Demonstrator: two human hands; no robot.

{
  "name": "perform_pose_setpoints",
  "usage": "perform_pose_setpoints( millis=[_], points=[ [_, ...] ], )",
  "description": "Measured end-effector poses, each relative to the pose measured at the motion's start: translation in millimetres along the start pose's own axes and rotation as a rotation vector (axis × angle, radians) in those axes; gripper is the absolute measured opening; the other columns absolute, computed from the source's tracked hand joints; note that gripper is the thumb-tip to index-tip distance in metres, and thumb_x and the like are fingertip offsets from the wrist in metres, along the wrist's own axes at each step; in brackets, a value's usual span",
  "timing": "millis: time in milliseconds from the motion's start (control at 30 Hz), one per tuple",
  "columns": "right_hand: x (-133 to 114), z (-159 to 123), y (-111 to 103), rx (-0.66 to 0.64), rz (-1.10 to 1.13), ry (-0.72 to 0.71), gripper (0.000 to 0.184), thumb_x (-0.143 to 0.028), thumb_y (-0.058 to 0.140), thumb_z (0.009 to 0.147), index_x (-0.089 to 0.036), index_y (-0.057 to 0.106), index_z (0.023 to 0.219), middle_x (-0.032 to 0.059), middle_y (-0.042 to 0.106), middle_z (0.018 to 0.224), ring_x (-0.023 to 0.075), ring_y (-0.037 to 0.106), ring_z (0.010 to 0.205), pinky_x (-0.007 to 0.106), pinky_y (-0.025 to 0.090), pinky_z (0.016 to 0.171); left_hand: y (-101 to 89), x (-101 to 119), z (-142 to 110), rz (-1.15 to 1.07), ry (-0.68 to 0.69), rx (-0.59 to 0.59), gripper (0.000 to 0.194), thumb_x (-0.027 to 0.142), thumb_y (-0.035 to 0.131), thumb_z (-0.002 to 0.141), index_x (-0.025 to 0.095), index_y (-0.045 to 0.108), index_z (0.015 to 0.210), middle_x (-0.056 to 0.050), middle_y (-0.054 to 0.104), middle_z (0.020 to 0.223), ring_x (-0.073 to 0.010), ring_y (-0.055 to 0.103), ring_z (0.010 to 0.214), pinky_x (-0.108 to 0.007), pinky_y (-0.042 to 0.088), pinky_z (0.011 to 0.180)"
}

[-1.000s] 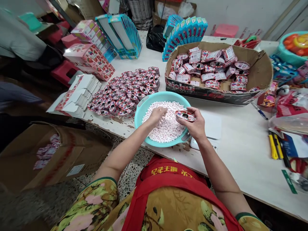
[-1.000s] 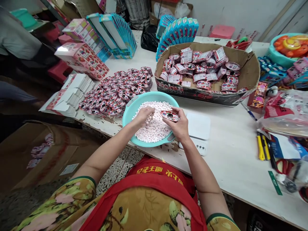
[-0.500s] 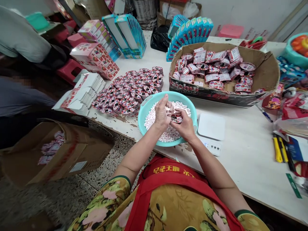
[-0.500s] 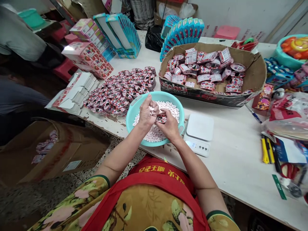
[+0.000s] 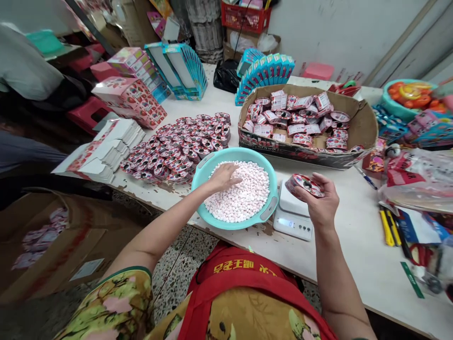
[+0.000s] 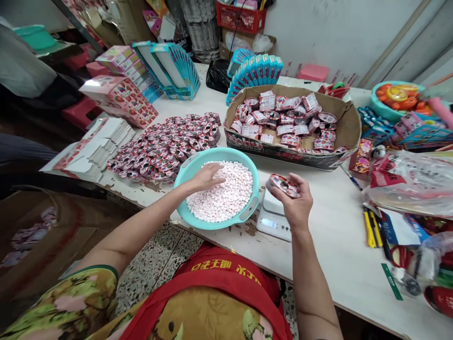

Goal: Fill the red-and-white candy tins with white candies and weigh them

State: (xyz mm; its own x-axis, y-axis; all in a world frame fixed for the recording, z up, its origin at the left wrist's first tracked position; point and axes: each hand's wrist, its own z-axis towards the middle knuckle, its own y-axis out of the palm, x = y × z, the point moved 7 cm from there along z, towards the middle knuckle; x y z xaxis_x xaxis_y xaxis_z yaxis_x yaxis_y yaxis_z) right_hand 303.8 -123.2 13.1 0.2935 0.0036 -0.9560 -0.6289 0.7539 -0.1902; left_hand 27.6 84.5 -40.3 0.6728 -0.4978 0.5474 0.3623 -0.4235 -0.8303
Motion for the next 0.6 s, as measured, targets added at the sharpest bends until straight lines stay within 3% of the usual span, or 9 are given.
perform_pose_setpoints(
  millis=[100, 167, 233, 300, 367, 400, 467, 533, 600],
  points=[
    [43.3, 9.5, -23.3, 0.038, -0.101, 0.068, 0.074, -0.054, 0.092, 0.056, -0.018, 0.068, 0.116, 0.0091, 0.072, 0.109, 0.0255, 0.07, 0.101, 0.047, 0.056, 0.098, 22.0, 5.0, 18.5, 0.156, -0.039, -0.111, 0.07, 0.057, 0.051, 0.097, 0.01, 0.053, 0.149, -0.025, 0.047, 0.158, -0.0406, 0.04, 0.149, -0.051, 0.029, 0.123],
    [70.6, 8.8, -26.5, -0.021, -0.153, 0.128, 0.077, -0.06, 0.088, 0.057, -0.017, 0.068, 0.117, 0.0119, 0.073, 0.111, 0.0277, 0.07, 0.103, 0.049, 0.056, 0.099, 31.5, 14.6, 22.1, 0.185, -0.126, -0.153, 0.078, 0.064, 0.048, 0.096, 0.008, 0.05, 0.15, -0.029, 0.045, 0.158, -0.0442, 0.04, 0.149, -0.054, 0.032, 0.121],
    [81.3, 7.9, -28.3, -0.08, -0.247, 0.116, 0.077, -0.066, 0.085, 0.06, -0.018, 0.068, 0.117, 0.0142, 0.072, 0.116, 0.0311, 0.069, 0.108, 0.053, 0.053, 0.102, 40.3, 27.9, 16.8, 0.163, -0.156, -0.217, 0.086, 0.072, 0.047, 0.093, 0.008, 0.048, 0.152, -0.03, 0.042, 0.16, -0.0464, 0.04, 0.148, -0.055, 0.035, 0.118],
    [64.2, 15.1, -32.5, -0.047, -0.369, -0.035, 0.074, -0.07, 0.082, 0.065, -0.019, 0.069, 0.118, 0.0165, 0.069, 0.125, 0.035, 0.064, 0.119, 0.058, 0.047, 0.109, 47.9, 39.6, 6.6, 0.119, -0.133, -0.291, 0.091, 0.076, 0.05, 0.089, 0.009, 0.05, 0.15, -0.029, 0.045, 0.159, -0.0473, 0.045, 0.145, -0.055, 0.039, 0.115],
    [23.4, 34.2, -26.8, 0.023, -0.44, -0.276, 0.068, -0.069, 0.078, 0.073, -0.02, 0.069, 0.12, 0.0169, 0.066, 0.131, 0.0356, 0.058, 0.129, 0.058, 0.042, 0.114, 52.0, 44.2, -3.2, 0.057, -0.125, -0.34, 0.089, 0.075, 0.053, 0.086, 0.009, 0.055, 0.147, -0.028, 0.052, 0.155, -0.0467, 0.051, 0.141, -0.054, 0.042, 0.113],
    [0.6, 49.3, -14.6, 0.017, -0.439, -0.384, 0.062, -0.065, 0.075, 0.08, -0.02, 0.068, 0.122, 0.0163, 0.066, 0.131, 0.0337, 0.059, 0.129, 0.056, 0.043, 0.114, 52.9, 43.5, -6.8, 0.019, -0.139, -0.354, 0.087, 0.073, 0.055, 0.086, 0.01, 0.056, 0.146, -0.026, 0.054, 0.153, -0.0458, 0.053, 0.139, -0.053, 0.043, 0.113],
    [-36.2, 91.8, 35.2, -0.156, -0.444, -0.505, 0.048, -0.056, 0.071, 0.089, -0.022, 0.068, 0.123, 0.0137, 0.069, 0.125, 0.0295, 0.063, 0.121, 0.049, 0.048, 0.109, 53.5, 39.1, -10.8, -0.072, -0.188, -0.364, 0.086, 0.069, 0.059, 0.084, 0.011, 0.056, 0.148, -0.024, 0.055, 0.155, -0.0441, 0.052, 0.142, -0.052, 0.043, 0.115],
    [-54.0, 142.6, 104.2, -0.39, -0.541, -0.505, 0.044, -0.046, 0.066, 0.094, -0.02, 0.066, 0.129, 0.0137, 0.068, 0.129, 0.0272, 0.065, 0.119, 0.042, 0.051, 0.106, 54.0, 34.1, -12.2, -0.169, -0.234, -0.356, 0.085, 0.064, 0.066, 0.08, 0.011, 0.058, 0.146, -0.022, 0.053, 0.157, -0.042, 0.052, 0.144, -0.049, 0.043, 0.117],
    [-48.0, 190.6, 171.9, -0.589, -0.814, -0.378, 0.049, -0.038, 0.065, 0.095, -0.017, 0.062, 0.139, 0.0151, 0.064, 0.139, 0.0264, 0.062, 0.128, 0.037, 0.047, 0.11, 50.9, 30.5, -11.7, -0.253, -0.245, -0.28, 0.073, 0.057, 0.073, 0.074, 0.012, 0.069, 0.131, -0.02, 0.066, 0.144, -0.0386, 0.064, 0.131, -0.043, 0.052, 0.107]
  ],
)
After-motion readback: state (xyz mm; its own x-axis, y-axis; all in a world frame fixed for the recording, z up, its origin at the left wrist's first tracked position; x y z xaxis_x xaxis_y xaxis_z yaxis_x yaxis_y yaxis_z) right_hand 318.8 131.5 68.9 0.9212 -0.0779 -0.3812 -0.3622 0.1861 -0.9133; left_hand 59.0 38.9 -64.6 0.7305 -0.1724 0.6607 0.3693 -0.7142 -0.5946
